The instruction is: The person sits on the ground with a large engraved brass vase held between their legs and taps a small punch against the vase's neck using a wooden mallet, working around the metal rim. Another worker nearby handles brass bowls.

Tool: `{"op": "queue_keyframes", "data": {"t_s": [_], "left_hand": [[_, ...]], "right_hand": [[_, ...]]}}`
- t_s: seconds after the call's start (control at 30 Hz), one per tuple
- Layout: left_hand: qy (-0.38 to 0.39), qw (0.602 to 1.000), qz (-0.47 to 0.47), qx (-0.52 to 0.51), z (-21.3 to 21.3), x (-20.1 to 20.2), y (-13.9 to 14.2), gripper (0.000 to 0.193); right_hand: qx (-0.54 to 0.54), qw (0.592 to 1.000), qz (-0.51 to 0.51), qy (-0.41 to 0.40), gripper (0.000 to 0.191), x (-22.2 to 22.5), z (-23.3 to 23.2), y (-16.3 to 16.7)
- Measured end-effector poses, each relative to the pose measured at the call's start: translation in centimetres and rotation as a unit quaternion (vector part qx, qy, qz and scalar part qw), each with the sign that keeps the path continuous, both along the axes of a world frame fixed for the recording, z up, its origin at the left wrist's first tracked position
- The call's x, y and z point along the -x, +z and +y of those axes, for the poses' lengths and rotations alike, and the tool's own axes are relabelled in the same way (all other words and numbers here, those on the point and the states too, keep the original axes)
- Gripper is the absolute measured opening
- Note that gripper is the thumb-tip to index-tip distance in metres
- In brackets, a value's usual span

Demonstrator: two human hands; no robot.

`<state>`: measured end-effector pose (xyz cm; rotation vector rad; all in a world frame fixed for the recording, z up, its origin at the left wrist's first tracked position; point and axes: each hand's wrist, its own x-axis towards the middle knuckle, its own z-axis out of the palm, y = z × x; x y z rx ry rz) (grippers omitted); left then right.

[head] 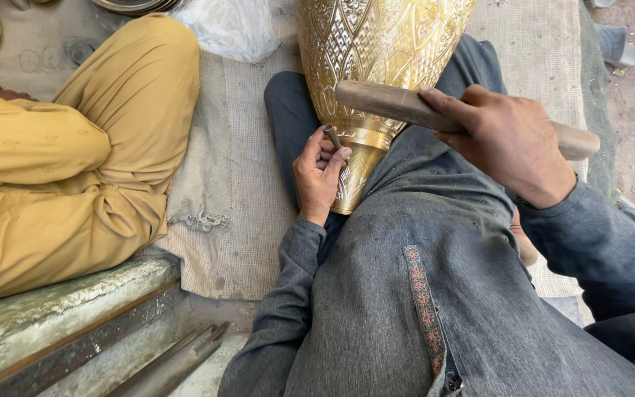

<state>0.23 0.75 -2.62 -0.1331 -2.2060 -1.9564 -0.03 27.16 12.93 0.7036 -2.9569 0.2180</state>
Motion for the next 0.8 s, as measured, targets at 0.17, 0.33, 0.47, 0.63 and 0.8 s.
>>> {"op": "queue_keyframes", "data": {"t_s": [0.17,0.33,0.47,0.63,0.8], "left_hand": [[0.013,1.000,0.012,0.015,0.0,0.0,0.2,0.050],[0.002,1.000,0.008,-0.006,0.1,0.1,0.6,0.051],[-0.009,1.000,-0.014,0.014,0.1,0.0,0.7,0.048],[-0.019,1.000,-0.017,0.004,0.1,-0.2,0.6,0.053],[-0.032,0.999,-0.007,0.006,-0.1,0.1,0.3,0.054]], "right_hand": [[0.059,0.997,-0.037,0.026,0.068,0.6,-1.4,1.1],[0.004,0.996,0.038,0.083,0.065,0.5,-2.7,2.6],[-0.083,0.994,0.013,0.065,0.065,0.1,-3.1,3.1],[0.027,0.998,-0.039,0.047,0.067,-0.5,-2.1,2.6],[0.069,0.995,-0.063,0.030,0.062,-0.7,-1.1,1.7]]}}
